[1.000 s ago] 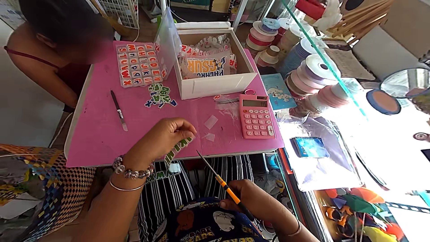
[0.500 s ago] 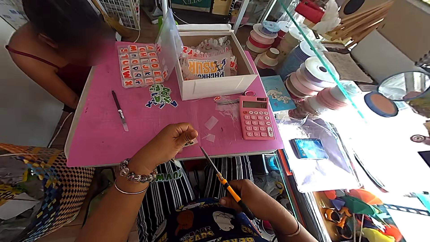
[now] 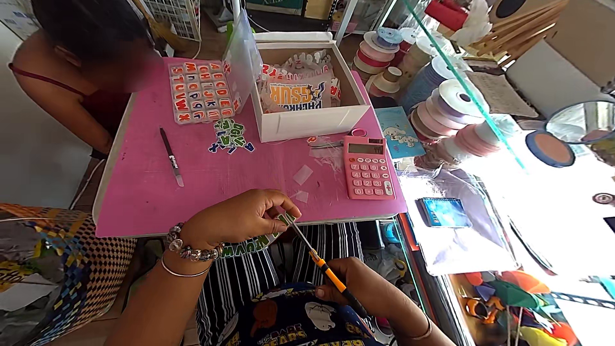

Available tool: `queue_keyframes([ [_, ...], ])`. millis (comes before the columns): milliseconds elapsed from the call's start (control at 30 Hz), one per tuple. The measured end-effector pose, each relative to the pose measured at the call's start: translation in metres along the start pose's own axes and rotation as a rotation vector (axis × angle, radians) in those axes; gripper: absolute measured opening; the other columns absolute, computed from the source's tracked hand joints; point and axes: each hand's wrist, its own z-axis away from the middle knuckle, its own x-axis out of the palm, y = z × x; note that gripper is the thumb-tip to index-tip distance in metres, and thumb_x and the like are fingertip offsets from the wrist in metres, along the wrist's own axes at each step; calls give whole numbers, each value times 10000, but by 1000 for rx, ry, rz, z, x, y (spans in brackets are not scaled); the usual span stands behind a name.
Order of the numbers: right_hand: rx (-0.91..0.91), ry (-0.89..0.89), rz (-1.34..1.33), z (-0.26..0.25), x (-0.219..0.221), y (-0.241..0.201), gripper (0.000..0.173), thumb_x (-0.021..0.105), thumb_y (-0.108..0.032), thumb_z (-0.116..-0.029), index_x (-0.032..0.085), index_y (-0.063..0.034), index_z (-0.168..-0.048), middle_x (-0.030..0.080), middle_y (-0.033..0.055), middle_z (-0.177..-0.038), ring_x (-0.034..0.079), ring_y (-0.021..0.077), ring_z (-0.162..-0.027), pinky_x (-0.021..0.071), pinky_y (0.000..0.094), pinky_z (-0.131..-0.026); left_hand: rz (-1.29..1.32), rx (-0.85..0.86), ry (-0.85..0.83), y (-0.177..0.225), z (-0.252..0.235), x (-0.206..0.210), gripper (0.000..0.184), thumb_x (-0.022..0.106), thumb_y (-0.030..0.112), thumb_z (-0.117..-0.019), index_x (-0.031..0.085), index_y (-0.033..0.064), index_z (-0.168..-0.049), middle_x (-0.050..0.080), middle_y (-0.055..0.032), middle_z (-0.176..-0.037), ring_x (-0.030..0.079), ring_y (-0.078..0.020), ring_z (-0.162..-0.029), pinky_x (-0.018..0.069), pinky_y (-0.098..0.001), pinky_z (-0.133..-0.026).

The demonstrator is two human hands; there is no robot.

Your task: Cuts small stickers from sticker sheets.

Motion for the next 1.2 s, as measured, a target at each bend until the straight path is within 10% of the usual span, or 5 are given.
queue_keyframes([
  [1000, -10, 37, 3, -2, 3, 5, 464, 789, -546, -847, 622, -127, -739, 549, -70, -574, 520, 13, -488, 434, 205, -482, -44, -3, -7, 0, -4, 4, 240, 670, 144, -975, 678, 133, -1214, 635, 34, -1148, 596, 21, -854, 498, -131, -711],
  [1200, 39, 46, 9, -2, 5, 10, 487, 773, -576, -849, 621, -126, -739, 543, -65, -573, 516, 28, -493, 435, 230, -494, -196, -50, 326, 5, -3, -18, 257, 667, 31, -958, 687, 122, -1197, 664, -14, -1090, 620, -71, -767, 539, -245, -661],
])
